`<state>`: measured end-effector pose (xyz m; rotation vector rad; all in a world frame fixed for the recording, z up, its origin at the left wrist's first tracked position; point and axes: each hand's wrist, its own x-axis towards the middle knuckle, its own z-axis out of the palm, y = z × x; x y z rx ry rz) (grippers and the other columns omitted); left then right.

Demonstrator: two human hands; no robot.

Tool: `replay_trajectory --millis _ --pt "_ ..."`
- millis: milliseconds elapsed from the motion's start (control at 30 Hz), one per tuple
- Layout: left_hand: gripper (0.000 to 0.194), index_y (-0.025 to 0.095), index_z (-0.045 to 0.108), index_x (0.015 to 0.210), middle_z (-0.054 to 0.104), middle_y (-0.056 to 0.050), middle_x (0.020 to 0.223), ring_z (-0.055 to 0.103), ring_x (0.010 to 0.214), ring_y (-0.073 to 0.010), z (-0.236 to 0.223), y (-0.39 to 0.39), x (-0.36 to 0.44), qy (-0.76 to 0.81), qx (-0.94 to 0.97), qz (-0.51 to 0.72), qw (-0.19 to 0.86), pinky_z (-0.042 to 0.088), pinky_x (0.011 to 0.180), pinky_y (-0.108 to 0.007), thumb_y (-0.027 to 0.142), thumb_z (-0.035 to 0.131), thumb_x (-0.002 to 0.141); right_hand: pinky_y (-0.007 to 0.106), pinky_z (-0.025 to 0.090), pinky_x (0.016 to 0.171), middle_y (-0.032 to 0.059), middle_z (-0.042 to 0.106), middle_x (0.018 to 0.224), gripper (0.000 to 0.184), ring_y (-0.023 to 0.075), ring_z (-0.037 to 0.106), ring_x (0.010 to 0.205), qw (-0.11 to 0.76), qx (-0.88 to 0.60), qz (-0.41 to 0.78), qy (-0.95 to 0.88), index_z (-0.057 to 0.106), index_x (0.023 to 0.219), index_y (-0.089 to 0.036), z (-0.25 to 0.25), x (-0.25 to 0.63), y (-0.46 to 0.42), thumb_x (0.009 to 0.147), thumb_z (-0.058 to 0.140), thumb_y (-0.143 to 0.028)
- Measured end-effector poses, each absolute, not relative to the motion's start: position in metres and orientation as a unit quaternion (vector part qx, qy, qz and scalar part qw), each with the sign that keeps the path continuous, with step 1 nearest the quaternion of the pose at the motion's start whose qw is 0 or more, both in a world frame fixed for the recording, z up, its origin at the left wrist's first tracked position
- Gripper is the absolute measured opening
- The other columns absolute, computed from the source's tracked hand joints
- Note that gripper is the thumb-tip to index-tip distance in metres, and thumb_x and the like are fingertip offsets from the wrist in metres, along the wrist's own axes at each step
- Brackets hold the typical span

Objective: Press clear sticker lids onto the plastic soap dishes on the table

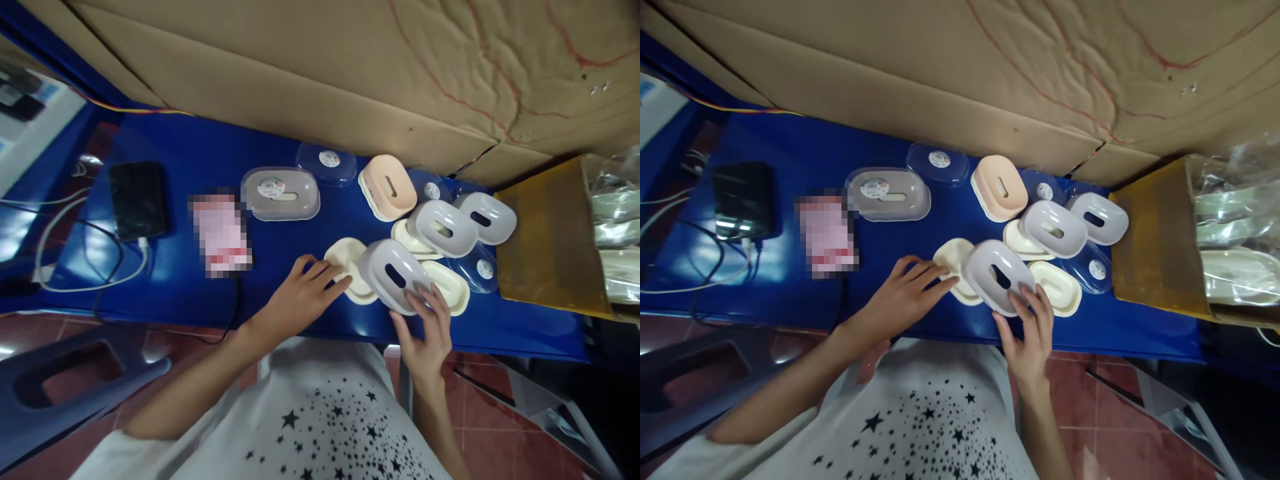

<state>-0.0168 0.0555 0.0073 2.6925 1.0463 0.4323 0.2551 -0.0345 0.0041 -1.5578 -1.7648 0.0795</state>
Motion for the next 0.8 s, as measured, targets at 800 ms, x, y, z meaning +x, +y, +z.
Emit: replay_trajectory --millis 800 --pt "0.068 0.032 0.051 0.163 0.04 -0.017 0.179 0.043 0.165 -0.0396 0.001 0.047 -0.028 0.348 0.891 0.192 0.218 0.052 0.126 -0.064 0.027 0.08 0.102 0.061 0.054 0.122 0.0136 0.067 0.156 0.052 0.0373 0.051 0.159 0.237 -0.549 0.097 -0.796 0.058 0.156 -0.028 -0.008 0.238 -0.044 0.106 0.071 -0.021"
